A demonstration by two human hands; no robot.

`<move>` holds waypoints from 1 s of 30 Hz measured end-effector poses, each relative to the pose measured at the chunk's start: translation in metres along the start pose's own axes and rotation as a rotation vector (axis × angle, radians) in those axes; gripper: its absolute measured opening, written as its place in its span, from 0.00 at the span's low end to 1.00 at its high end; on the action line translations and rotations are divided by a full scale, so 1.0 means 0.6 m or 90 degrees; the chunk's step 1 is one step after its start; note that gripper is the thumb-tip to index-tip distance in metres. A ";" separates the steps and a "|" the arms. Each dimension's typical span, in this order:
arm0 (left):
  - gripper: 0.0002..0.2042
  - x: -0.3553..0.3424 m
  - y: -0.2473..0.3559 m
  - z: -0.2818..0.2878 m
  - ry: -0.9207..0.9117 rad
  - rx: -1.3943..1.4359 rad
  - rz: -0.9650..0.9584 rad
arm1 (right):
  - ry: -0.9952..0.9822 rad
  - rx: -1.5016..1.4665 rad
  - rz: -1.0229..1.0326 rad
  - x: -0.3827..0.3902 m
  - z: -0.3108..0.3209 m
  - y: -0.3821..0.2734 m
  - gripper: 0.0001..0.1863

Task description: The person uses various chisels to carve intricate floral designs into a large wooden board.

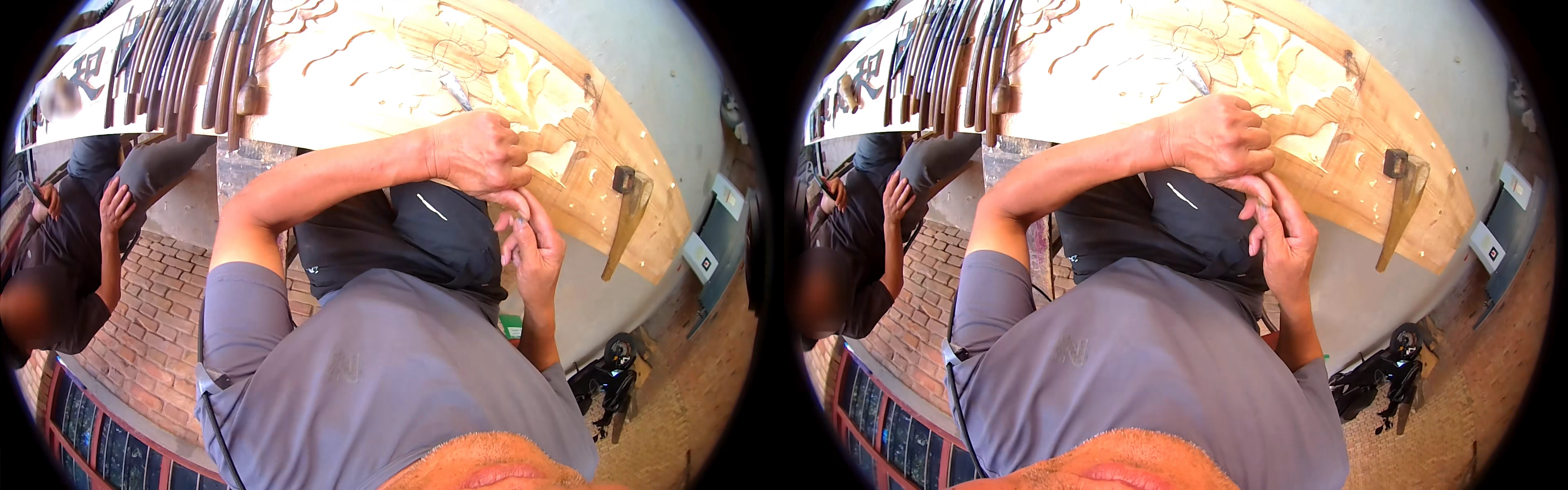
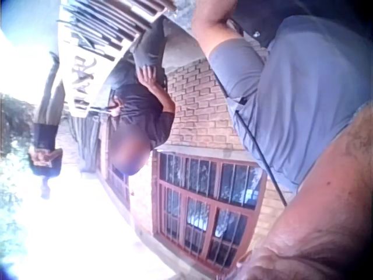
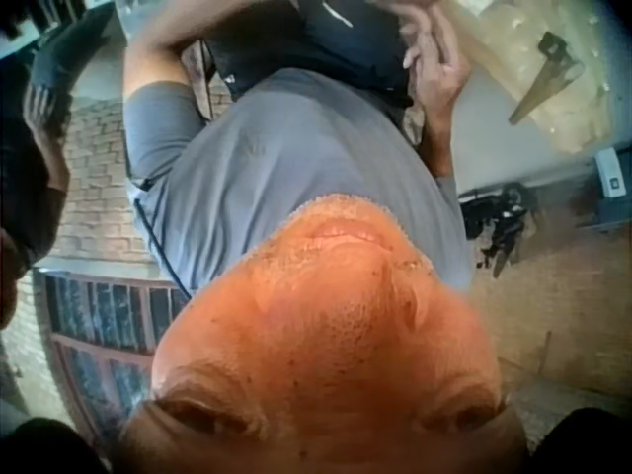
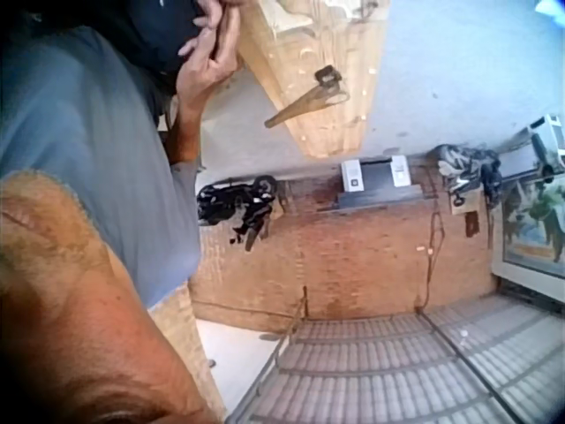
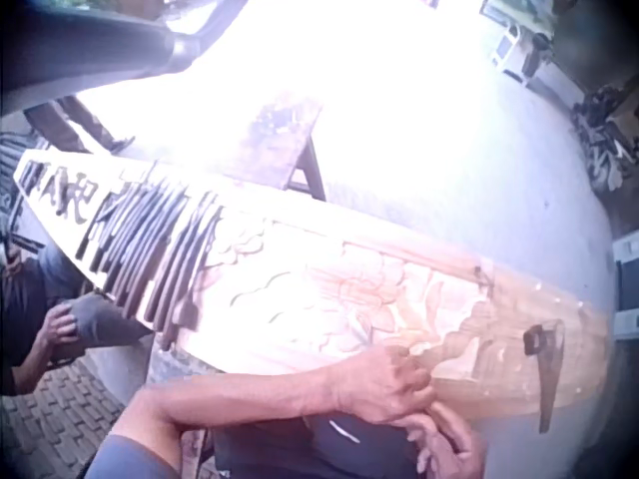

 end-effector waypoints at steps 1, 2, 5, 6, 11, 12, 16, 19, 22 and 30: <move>0.26 -0.001 0.000 0.001 0.005 0.019 -0.018 | 0.056 0.039 0.043 0.002 0.007 -0.004 0.19; 0.26 -0.001 -0.002 0.001 0.003 0.024 -0.017 | 0.111 0.077 0.086 0.004 0.015 -0.010 0.19; 0.26 -0.004 0.005 0.015 0.024 0.001 -0.020 | 0.170 0.397 0.276 0.004 0.007 -0.045 0.21; 0.26 -0.001 0.003 0.014 0.020 0.000 -0.003 | 0.170 0.394 0.268 -0.002 0.006 -0.042 0.21; 0.27 0.006 -0.016 0.007 0.044 0.033 0.021 | 0.153 0.399 0.270 -0.017 -0.001 -0.056 0.18; 0.27 0.005 -0.017 0.005 0.028 0.042 0.030 | 0.154 0.398 0.266 -0.016 -0.001 -0.055 0.18; 0.28 0.003 -0.022 0.003 0.018 0.071 0.050 | 0.153 0.382 0.248 -0.016 0.000 -0.056 0.17; 0.28 0.004 -0.023 0.000 0.005 0.073 0.068 | 0.150 0.377 0.240 -0.017 0.002 -0.055 0.15; 0.26 0.004 -0.025 -0.004 0.007 0.054 0.083 | 0.154 0.365 0.244 -0.026 0.001 -0.062 0.13; 0.25 0.003 -0.028 -0.004 -0.003 0.035 0.143 | 0.104 0.411 0.239 -0.022 0.025 -0.045 0.16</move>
Point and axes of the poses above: each hand's wrist, its own x-axis away from the middle knuckle, its own z-axis out of the back of the hand, y = z × x, the point moved 7 cm from there along -x, towards the middle knuckle, and after that the axes turned 7 degrees about -y, right-handed, at the moved point
